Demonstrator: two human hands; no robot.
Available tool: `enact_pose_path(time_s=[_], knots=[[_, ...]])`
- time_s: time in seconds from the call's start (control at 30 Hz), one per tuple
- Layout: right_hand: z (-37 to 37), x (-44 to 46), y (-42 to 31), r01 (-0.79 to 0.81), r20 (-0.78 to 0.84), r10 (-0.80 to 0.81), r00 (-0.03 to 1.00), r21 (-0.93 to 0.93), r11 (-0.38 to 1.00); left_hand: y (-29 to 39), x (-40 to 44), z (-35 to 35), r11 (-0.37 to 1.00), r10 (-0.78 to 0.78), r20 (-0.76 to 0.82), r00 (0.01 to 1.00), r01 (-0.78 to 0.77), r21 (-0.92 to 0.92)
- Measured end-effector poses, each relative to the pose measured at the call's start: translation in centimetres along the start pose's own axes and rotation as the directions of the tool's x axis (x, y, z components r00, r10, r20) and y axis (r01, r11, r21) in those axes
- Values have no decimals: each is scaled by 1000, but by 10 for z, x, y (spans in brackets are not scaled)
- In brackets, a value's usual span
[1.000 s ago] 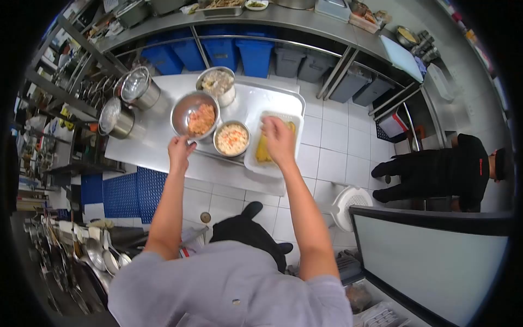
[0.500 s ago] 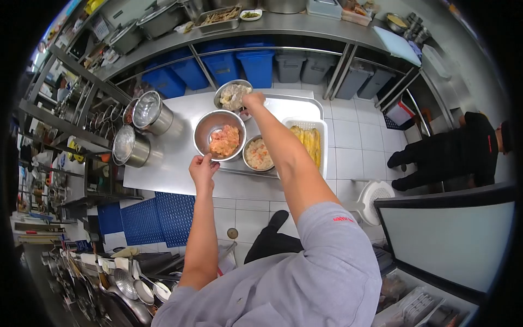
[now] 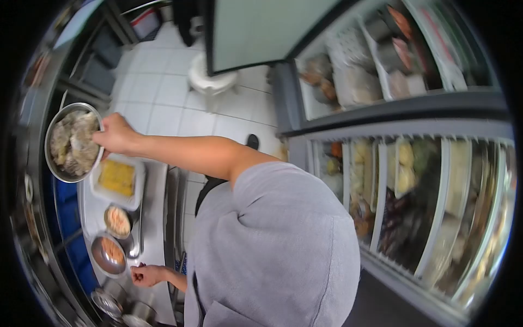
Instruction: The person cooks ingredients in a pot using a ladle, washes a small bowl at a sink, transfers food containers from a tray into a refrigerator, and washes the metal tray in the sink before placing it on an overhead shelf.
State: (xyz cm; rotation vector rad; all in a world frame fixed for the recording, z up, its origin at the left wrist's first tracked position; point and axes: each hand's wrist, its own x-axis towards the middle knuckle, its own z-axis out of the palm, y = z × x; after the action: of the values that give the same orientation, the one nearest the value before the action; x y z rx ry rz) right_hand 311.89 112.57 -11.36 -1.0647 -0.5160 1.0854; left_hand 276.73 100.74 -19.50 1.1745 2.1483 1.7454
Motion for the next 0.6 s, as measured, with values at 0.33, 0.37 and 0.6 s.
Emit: enact_pose_path(time_s=[0.33,0.37,0.6], knots=[[-400,-142,20,-64,-901,66,429,43,997,130,-117,125,643,722,656,219,-562,-520],[-439,-149,19,-38,-937,100,334,92,995,135,-129,135,725,661,704,260,-462,-511],[-697,-169,27,150,-923,139,-360,90,985,160,-237,164,927,114,993,20,-362,-99]])
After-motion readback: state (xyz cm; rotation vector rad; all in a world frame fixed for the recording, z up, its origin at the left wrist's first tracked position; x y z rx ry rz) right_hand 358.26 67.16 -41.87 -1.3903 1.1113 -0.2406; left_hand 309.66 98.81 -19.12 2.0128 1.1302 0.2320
